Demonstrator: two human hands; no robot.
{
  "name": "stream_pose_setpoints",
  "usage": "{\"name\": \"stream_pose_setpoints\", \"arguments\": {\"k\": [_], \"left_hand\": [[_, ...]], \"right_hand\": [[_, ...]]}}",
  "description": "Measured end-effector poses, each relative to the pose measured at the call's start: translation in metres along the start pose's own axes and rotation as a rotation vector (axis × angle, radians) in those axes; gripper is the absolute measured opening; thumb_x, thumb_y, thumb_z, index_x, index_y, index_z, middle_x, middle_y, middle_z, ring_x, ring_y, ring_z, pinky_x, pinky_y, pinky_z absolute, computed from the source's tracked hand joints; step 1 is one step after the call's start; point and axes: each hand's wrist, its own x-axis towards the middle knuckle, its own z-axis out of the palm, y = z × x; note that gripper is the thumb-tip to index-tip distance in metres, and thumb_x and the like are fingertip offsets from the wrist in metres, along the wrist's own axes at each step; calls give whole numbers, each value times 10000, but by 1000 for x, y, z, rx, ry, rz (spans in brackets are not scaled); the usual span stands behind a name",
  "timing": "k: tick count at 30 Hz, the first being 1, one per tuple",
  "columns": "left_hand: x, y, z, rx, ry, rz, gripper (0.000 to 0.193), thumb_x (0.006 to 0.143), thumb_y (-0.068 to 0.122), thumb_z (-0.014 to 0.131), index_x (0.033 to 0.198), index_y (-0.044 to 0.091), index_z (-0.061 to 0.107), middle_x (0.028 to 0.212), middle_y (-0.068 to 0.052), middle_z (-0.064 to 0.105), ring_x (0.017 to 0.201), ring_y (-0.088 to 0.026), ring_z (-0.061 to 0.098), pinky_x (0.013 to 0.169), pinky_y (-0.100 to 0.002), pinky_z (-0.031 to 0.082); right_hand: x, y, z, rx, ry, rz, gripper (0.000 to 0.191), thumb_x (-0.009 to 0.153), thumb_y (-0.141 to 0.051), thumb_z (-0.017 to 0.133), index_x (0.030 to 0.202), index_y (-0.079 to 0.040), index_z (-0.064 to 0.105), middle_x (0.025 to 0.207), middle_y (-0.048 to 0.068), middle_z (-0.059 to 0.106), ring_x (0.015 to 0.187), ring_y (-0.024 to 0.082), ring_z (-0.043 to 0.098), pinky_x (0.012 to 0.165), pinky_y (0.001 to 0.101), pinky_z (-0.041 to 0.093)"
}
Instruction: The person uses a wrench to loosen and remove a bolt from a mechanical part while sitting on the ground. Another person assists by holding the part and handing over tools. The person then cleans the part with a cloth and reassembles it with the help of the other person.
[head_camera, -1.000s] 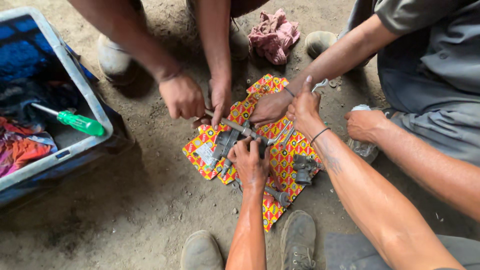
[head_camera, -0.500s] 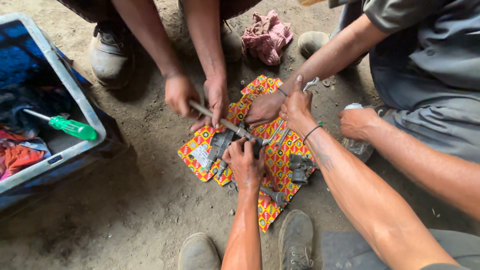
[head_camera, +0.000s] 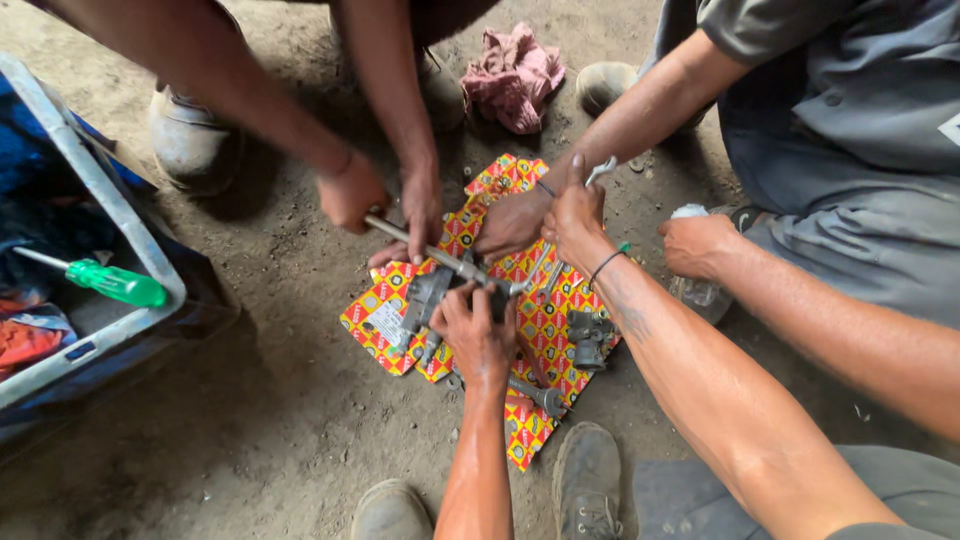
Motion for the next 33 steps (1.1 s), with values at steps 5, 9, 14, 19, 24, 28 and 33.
{"name": "stream_pose_setpoints", "arguments": {"k": [5, 9, 14, 19, 24, 28, 33], "left_hand": [[3, 2, 2, 1, 3, -16, 396, 699, 233, 894, 998, 86, 680, 1135, -100, 625, 1115, -320, 557, 998, -466, 354], [0, 3, 1, -3, 7, 5, 383, 719, 228, 898, 1000, 90, 678, 1146, -99, 626, 1120, -309, 560, 1007, -460, 356], [0, 1, 3, -11, 0, -12, 406, 702, 232, 904, 1005, 84, 679, 1135, -101, 624, 1107, -302, 567, 996, -461, 359], [-1, -1, 2, -5, 9, -10, 425, 694, 231, 902, 1023, 74, 684, 1130, -104, 626, 1100, -300, 572, 985, -466, 357], [-3, -2, -1, 8, 8, 12, 399, 712, 238, 903, 1011, 90, 686, 1126, -97, 627, 1096, -301, 572, 989, -468, 357], [-4, -1, 1, -5, 22, -2, 416, 699, 231, 896, 1029, 84, 689, 1133, -103, 627, 1108, -298, 580, 997, -466, 358], [-6, 0, 3, -6, 32, -2, 405, 704, 226, 898, 1023, 91, 688, 1126, -99, 630, 1109, -297, 580, 999, -462, 363]], "right_hand": [[3, 0, 0, 10, 13, 4, 535, 997, -632, 477, 872, -127, 354, 498, -24, 258, 345, 107, 276, 321, 313, 204], [4, 0, 0, 9, 42, 64, 467, 993, -621, 475, 917, -172, 374, 501, -26, 273, 351, 106, 288, 329, 310, 206], [7, 2, 2, -21, 55, 14, 547, 1005, -635, 484, 892, -114, 362, 505, -25, 280, 354, 107, 300, 325, 312, 235], [5, 2, 2, -15, 17, 3, 519, 989, -627, 476, 859, -139, 359, 493, -23, 281, 353, 104, 288, 330, 308, 209], [1, 1, 3, 8, -21, 40, 534, 1015, -629, 450, 835, -143, 325, 497, -31, 262, 353, 100, 271, 329, 310, 196], [-1, 0, 5, -42, 63, 8, 576, 1028, -629, 470, 794, -127, 312, 498, -30, 250, 350, 106, 288, 327, 308, 221], [-1, -1, 2, 8, 18, 31, 537, 1021, -611, 458, 791, -147, 318, 502, -33, 260, 353, 103, 287, 327, 306, 202]]}}
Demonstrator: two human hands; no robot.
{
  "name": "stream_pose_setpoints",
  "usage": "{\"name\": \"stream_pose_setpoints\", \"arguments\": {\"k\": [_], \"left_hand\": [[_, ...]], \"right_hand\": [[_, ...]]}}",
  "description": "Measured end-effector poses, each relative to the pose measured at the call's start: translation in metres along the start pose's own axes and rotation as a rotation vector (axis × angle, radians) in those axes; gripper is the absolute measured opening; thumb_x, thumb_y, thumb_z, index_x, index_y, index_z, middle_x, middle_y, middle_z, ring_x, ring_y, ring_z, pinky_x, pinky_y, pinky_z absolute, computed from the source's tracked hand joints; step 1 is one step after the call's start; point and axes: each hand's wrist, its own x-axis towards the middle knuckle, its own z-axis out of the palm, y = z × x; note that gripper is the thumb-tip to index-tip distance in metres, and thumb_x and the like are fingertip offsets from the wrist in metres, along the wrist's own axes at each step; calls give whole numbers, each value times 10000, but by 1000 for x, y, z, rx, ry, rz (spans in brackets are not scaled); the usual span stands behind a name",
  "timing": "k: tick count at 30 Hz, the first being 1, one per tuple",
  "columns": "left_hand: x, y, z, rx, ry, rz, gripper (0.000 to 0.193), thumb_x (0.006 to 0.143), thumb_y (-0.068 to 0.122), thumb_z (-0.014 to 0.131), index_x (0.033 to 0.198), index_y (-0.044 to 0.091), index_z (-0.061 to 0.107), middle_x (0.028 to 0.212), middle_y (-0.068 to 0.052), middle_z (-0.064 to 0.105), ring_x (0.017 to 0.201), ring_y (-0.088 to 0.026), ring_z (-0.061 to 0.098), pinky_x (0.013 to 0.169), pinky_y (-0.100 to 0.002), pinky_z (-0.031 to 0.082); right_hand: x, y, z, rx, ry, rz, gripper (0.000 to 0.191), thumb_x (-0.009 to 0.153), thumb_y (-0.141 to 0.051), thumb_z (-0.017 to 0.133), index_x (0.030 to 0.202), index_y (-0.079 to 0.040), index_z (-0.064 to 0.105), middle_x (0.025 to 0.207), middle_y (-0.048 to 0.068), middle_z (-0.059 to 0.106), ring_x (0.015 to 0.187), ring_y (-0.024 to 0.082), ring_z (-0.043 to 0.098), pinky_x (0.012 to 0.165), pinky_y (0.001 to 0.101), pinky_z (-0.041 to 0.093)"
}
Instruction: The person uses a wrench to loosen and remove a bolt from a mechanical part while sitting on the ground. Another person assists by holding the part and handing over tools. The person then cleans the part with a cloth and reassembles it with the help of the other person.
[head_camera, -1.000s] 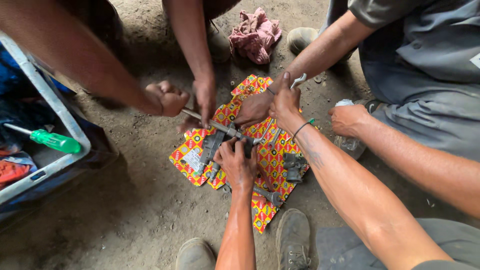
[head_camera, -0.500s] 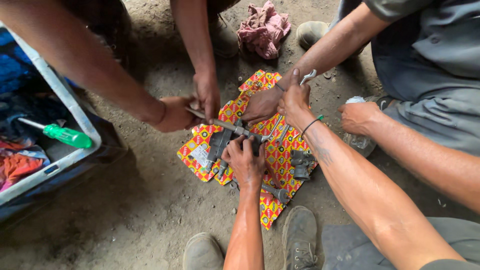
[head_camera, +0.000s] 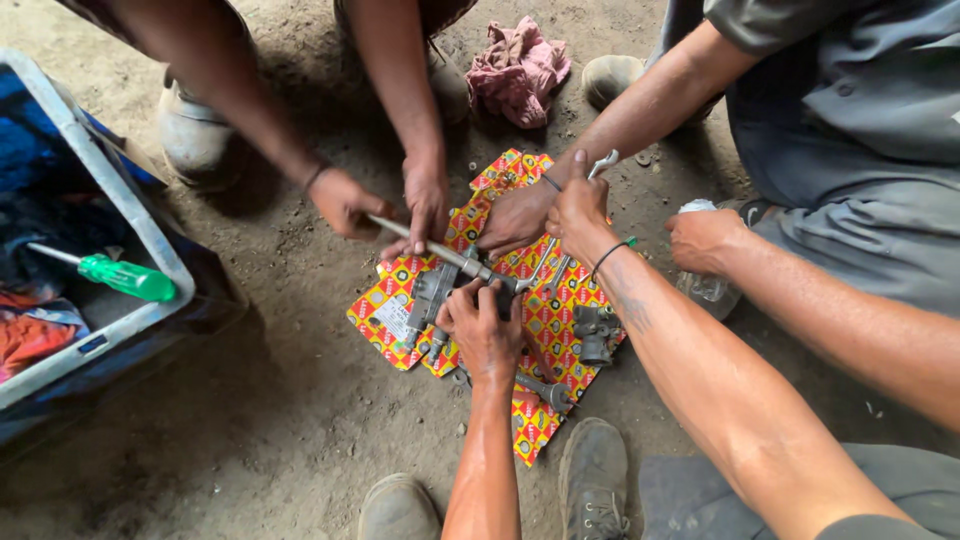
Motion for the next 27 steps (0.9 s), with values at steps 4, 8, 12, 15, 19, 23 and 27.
{"name": "stream_pose_setpoints", "arguments": {"k": [4, 8, 12, 15, 19, 23, 27], "left_hand": [[1, 0, 0, 2, -6, 6, 418, 703, 227, 899, 1035, 86, 688, 1131, -99, 626, 1112, -291, 580, 1004, -464, 359], [2, 2, 2, 8, 2, -6, 433, 695, 229, 898, 1048, 86, 693, 1129, -100, 624, 1114, -293, 575, 999, -469, 353], [1, 4, 1, 9, 21, -14, 438, 700, 224, 892, 1067, 85, 696, 1145, -105, 621, 1134, -303, 565, 1005, -462, 357], [3, 4, 1, 10, 1, -11, 423, 716, 234, 897, 1063, 91, 700, 1151, -100, 624, 1127, -293, 573, 992, -457, 357], [5, 6, 3, 17, -21, -48, 432, 709, 243, 907, 1047, 80, 691, 1145, -108, 618, 1129, -315, 565, 1003, -473, 356], [2, 7, 5, 6, 14, -27, 427, 712, 232, 905, 1064, 97, 704, 1150, -111, 616, 1132, -317, 559, 993, -462, 357], [-1, 3, 5, -9, 14, -18, 455, 690, 233, 902, 1071, 89, 699, 1156, -120, 617, 1135, -319, 562, 996, -465, 355]], "right_hand": [[0, -1, -1, -12, -30, 11, 587, 1041, -632, 456, 850, -105, 280, 512, -43, 242, 352, 95, 284, 325, 296, 207], [-1, -1, 2, -4, 8, -12, 494, 1005, -605, 458, 911, -130, 359, 503, -33, 279, 349, 98, 290, 328, 306, 205], [-2, -2, 4, -5, 10, -48, 493, 1010, -583, 466, 895, -110, 387, 500, -32, 281, 349, 100, 298, 324, 316, 217], [-1, -3, 3, 7, 8, -11, 540, 1029, -598, 462, 860, -99, 345, 502, -32, 284, 349, 97, 289, 327, 308, 202], [-1, -1, 2, 16, -33, -132, 577, 1046, -601, 477, 812, -91, 340, 521, -44, 291, 355, 99, 273, 320, 323, 186], [-1, -1, 0, 47, -8, -66, 521, 1012, -586, 475, 792, -131, 350, 493, -29, 278, 341, 111, 289, 322, 317, 190], [2, -2, 0, 24, -12, 2, 533, 1025, -595, 453, 778, -138, 334, 493, -32, 265, 344, 107, 288, 322, 317, 200]]}}
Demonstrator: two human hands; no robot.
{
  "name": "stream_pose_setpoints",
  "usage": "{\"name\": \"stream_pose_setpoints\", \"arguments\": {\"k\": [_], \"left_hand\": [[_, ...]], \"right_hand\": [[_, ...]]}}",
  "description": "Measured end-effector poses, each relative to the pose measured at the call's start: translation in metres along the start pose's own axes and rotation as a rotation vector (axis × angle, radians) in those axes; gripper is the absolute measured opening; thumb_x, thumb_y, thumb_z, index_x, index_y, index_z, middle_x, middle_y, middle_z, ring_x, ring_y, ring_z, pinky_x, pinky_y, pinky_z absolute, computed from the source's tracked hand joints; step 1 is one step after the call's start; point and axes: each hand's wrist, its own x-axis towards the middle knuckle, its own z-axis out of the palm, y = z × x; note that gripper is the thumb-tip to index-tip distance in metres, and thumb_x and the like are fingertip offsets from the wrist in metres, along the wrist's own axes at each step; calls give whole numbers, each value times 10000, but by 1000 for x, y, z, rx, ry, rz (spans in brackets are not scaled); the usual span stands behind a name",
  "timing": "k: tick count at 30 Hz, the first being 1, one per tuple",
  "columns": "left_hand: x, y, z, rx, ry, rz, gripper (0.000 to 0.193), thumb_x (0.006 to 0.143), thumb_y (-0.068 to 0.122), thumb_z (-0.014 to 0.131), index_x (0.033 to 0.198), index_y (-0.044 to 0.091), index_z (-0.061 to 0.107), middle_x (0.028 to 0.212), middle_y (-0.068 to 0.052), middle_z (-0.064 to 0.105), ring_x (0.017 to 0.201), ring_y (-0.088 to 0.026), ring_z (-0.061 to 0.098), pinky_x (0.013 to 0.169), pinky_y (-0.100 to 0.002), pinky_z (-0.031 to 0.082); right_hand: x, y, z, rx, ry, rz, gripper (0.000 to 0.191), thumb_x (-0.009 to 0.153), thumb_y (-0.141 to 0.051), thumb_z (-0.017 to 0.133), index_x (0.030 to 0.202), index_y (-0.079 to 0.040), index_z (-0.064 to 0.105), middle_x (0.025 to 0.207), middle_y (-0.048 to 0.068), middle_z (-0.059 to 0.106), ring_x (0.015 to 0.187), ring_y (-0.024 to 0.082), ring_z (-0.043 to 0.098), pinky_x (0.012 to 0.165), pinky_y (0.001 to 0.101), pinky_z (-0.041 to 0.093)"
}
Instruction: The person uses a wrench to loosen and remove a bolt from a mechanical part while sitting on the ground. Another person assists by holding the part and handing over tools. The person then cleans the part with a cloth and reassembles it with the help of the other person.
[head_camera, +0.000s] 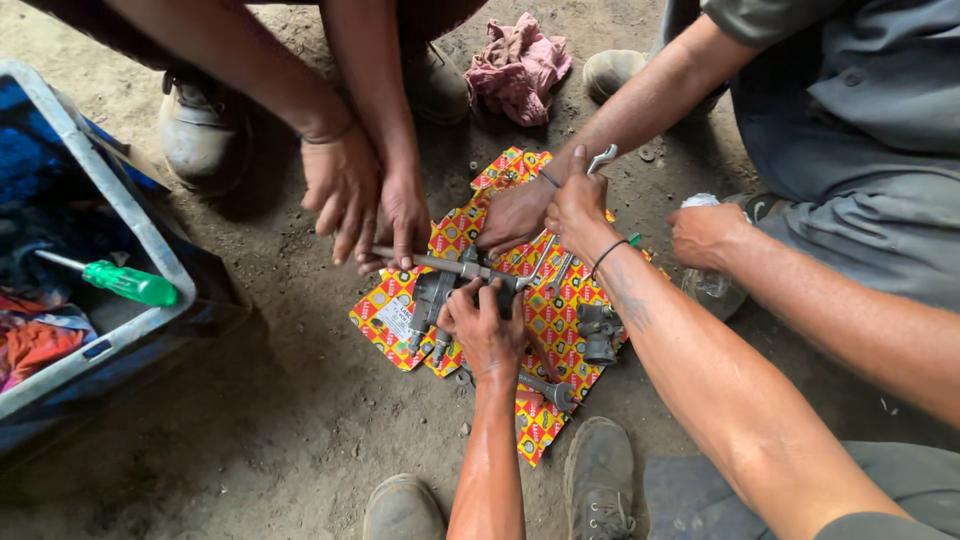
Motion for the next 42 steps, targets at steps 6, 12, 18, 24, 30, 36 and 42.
{"name": "stream_pose_setpoints", "arguments": {"k": [6, 12, 18, 24, 30, 36, 42], "left_hand": [[2, -3, 5, 50, -19, 7, 432, 711, 244, 913, 1047, 88, 690, 1157, -109, 624, 1118, -308, 564, 985, -467, 348], [-1, -1, 3, 21, 0, 1, 447, 695, 237, 902, 1074, 98, 709, 1149, -110, 621, 1129, -320, 554, 1007, -457, 355], [2, -4, 4, 31, -29, 7, 448, 708, 244, 913, 1068, 90, 697, 1153, -98, 625, 1123, -291, 579, 1014, -459, 356], [-1, -1, 2, -3, -19, 7, 462, 703, 233, 913, 1089, 93, 703, 1142, -94, 622, 1111, -311, 570, 1001, -453, 357], [1, -3, 2, 21, -11, 33, 425, 706, 225, 903, 1048, 90, 689, 1143, -101, 631, 1106, -303, 577, 1001, -461, 355], [2, 0, 3, 30, -12, 2, 431, 713, 267, 906, 1038, 86, 688, 1124, -112, 627, 1094, -294, 580, 991, -466, 353], [2, -1, 0, 8, 0, 35, 422, 714, 248, 897, 1049, 88, 698, 1140, -116, 625, 1113, -319, 559, 997, -458, 359]], "right_hand": [[5, 1, 5, -18, -12, -27, 549, 1027, -603, 457, 792, -130, 306, 494, -35, 249, 344, 106, 277, 321, 312, 189], [8, 2, 2, -11, 32, 21, 493, 1015, -603, 451, 848, -151, 344, 496, -33, 268, 348, 107, 298, 328, 312, 205], [11, 3, 4, -27, -4, 25, 525, 1021, -620, 449, 859, -133, 341, 504, -40, 239, 350, 96, 265, 327, 305, 198], [7, 4, -2, -5, 17, -6, 463, 1029, -581, 468, 899, -147, 373, 510, -37, 272, 362, 104, 294, 335, 316, 211], [6, 4, 4, -32, 45, 15, 509, 1016, -612, 450, 876, -131, 363, 488, -32, 256, 343, 104, 292, 323, 309, 194], [5, 6, 1, -35, 63, -41, 526, 1016, -609, 481, 856, -122, 364, 499, -34, 282, 349, 106, 307, 324, 311, 200], [6, 3, 2, -44, 74, -7, 558, 1016, -620, 497, 861, -109, 336, 509, -38, 295, 356, 97, 304, 328, 305, 203]]}}
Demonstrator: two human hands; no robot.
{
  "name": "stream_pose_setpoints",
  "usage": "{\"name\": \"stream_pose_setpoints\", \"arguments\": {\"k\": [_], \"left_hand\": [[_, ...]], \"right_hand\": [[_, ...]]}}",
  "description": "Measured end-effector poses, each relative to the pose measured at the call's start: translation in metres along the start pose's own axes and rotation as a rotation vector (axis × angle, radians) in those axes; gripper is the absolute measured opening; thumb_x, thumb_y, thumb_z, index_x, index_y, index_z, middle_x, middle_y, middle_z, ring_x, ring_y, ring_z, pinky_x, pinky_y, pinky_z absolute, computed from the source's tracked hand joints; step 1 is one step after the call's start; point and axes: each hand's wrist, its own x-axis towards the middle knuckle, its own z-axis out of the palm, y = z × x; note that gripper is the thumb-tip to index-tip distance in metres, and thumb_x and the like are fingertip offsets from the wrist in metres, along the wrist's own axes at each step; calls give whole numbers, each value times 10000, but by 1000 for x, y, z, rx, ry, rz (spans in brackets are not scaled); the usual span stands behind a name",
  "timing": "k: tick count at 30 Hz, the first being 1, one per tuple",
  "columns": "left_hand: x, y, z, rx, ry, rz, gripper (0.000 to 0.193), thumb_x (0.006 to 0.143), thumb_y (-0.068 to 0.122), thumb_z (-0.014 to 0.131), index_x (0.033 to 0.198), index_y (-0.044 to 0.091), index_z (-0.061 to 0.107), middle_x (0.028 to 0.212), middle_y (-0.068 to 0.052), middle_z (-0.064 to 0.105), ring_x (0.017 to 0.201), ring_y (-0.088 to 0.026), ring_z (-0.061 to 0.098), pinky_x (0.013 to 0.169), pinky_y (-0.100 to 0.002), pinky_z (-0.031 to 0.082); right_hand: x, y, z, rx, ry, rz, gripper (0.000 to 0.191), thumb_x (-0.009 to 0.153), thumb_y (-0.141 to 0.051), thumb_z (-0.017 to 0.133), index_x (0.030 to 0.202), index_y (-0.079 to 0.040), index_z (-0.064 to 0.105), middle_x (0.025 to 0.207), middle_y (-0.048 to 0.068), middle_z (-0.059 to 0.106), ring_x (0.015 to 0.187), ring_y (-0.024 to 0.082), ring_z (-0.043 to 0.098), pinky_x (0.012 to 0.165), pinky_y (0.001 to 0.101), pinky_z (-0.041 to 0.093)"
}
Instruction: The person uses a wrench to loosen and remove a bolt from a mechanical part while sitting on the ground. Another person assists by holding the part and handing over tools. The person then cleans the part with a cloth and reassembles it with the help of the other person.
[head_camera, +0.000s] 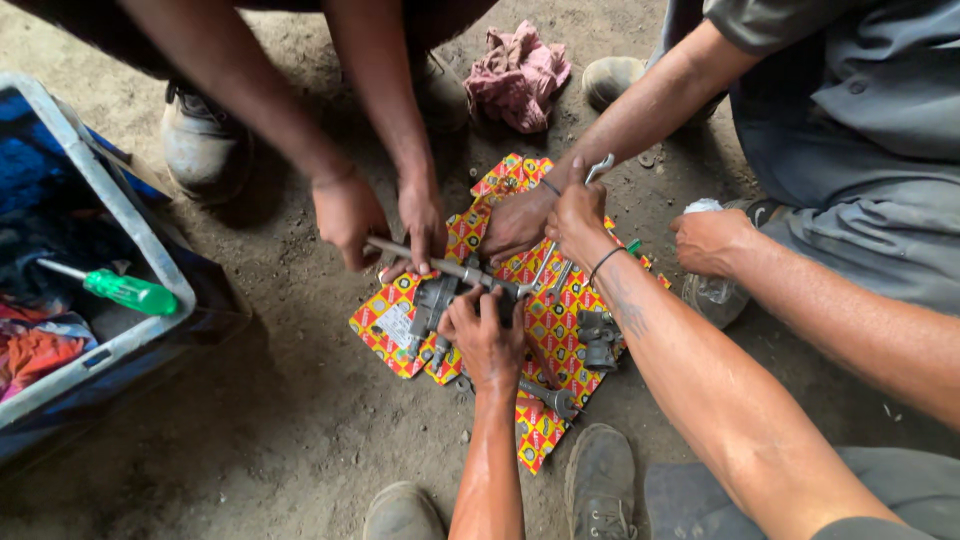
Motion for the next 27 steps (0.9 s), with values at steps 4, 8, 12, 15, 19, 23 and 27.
{"name": "stream_pose_setpoints", "arguments": {"k": [4, 8, 12, 15, 19, 23, 27], "left_hand": [[5, 2, 5, 19, -9, -36, 416, 729, 251, 904, 1053, 89, 698, 1142, -102, 628, 1116, -304, 574, 996, -465, 352], [3, 3, 4, 2, -1, -42, 423, 728, 242, 904, 1067, 85, 704, 1143, -123, 618, 1117, -322, 565, 993, -464, 349], [-1, 0, 1, 7, -19, -6, 437, 702, 224, 895, 1065, 79, 699, 1156, -130, 626, 1129, -331, 561, 1009, -463, 353], [0, -2, 4, -8, -15, -32, 428, 718, 241, 900, 1065, 92, 698, 1150, -120, 626, 1133, -328, 561, 1013, -462, 357], [5, 0, 11, 36, -3, -38, 423, 719, 244, 901, 1060, 95, 700, 1145, -109, 632, 1118, -309, 572, 982, -472, 347], [4, 3, 9, 23, -1, -49, 442, 711, 241, 900, 1084, 97, 712, 1136, -108, 629, 1120, -319, 564, 994, -475, 352], [1, 3, 2, -2, -12, -35, 440, 706, 234, 900, 1074, 92, 705, 1132, -116, 623, 1120, -315, 573, 997, -471, 353]], "right_hand": [[-1, -2, 7, 5, 5, -44, 497, 996, -608, 502, 908, -124, 430, 505, -35, 320, 355, 103, 313, 329, 307, 221], [-1, -1, 4, 17, -10, -35, 466, 992, -584, 493, 909, -131, 419, 496, -27, 330, 347, 113, 325, 323, 314, 222], [3, 2, 1, 9, -20, 7, 503, 1025, -580, 487, 889, -108, 379, 518, -36, 305, 359, 104, 307, 326, 315, 215], [5, 1, 3, 0, -18, 11, 520, 1032, -587, 483, 895, -97, 380, 525, -42, 293, 362, 96, 304, 328, 305, 217], [3, 0, 7, 5, -8, -83, 504, 1011, -573, 493, 952, -82, 394, 514, -21, 312, 351, 118, 320, 318, 325, 237], [-1, -1, 6, -2, 19, -68, 486, 1005, -576, 481, 1011, -98, 398, 513, -21, 322, 348, 118, 337, 320, 321, 235], [1, 0, 3, 37, 16, 20, 472, 993, -578, 482, 991, -119, 375, 507, -17, 319, 339, 120, 322, 318, 321, 216]]}}
